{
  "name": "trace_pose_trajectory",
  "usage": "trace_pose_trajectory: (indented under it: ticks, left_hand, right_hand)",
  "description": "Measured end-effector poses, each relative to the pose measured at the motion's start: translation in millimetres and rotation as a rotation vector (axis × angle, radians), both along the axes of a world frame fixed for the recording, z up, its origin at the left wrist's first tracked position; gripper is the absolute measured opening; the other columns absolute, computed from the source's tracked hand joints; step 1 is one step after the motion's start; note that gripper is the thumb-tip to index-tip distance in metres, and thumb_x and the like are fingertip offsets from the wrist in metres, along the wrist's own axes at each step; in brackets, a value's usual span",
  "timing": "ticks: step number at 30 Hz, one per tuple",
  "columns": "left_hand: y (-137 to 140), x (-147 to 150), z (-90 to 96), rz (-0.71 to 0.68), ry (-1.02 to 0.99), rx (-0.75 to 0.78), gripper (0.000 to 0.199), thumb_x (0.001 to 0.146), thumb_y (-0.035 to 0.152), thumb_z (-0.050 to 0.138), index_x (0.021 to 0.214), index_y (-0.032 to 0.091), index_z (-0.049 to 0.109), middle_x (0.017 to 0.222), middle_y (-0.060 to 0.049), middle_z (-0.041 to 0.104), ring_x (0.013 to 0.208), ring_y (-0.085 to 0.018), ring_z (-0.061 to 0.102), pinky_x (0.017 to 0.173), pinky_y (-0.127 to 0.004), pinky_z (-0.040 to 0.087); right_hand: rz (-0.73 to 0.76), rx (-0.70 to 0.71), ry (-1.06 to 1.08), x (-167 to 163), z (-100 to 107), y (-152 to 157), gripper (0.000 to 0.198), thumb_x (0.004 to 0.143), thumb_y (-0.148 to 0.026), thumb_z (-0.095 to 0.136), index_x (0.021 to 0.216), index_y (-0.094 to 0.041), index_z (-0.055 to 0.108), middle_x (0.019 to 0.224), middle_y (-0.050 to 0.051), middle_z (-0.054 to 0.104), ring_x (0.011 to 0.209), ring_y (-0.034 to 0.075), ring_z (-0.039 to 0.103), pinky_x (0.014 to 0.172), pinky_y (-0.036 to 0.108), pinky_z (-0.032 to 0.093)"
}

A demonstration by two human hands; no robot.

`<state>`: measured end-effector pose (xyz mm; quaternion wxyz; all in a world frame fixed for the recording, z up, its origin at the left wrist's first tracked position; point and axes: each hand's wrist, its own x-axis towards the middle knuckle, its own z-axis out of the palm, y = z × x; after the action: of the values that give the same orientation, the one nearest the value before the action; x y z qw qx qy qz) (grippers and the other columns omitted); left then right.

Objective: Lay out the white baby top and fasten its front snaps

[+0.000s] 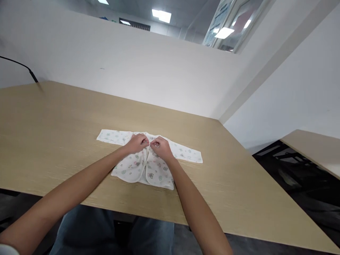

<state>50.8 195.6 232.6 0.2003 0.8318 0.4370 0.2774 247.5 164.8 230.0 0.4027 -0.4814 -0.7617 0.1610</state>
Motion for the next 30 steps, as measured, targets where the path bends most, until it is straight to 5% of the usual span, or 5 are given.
trace_pose_trajectory:
  ticks: [18,25,30]
  left_hand:
    - [0,-6,2.2,0.022,-0.147,-0.054,0.021,0.080,0.033,0.065,0.081,0.020,0.081,0.071,0.000,0.070,0.068,-0.016,0.060,0.065,-0.027,0.042]
    - [-1,-4,2.3,0.052,-0.129,-0.034,0.017,0.080,0.031,0.067,0.079,0.020,0.080,0.067,0.001,0.068,0.065,-0.015,0.057,0.069,-0.028,0.045]
    - [1,-3,2.1,0.064,-0.045,0.067,0.013,0.080,0.027,0.066,0.075,0.020,0.076,0.071,-0.001,0.067,0.079,-0.019,0.059,0.085,-0.032,0.046]
  right_hand:
    - [0.151,-0.072,0.107,10,0,2,0.017,0.084,-0.028,0.066,0.089,-0.024,0.082,0.092,0.005,0.065,0.079,0.016,0.061,0.070,0.029,0.049]
    - [0.076,-0.045,0.025,7,5,0,0.019,0.083,-0.024,0.062,0.085,-0.022,0.080,0.088,0.005,0.070,0.079,0.018,0.061,0.073,0.031,0.049]
    - [0.036,-0.055,-0.031,1,8,-2,0.013,0.085,-0.026,0.064,0.084,-0.022,0.077,0.088,0.004,0.069,0.084,0.019,0.062,0.078,0.032,0.048]
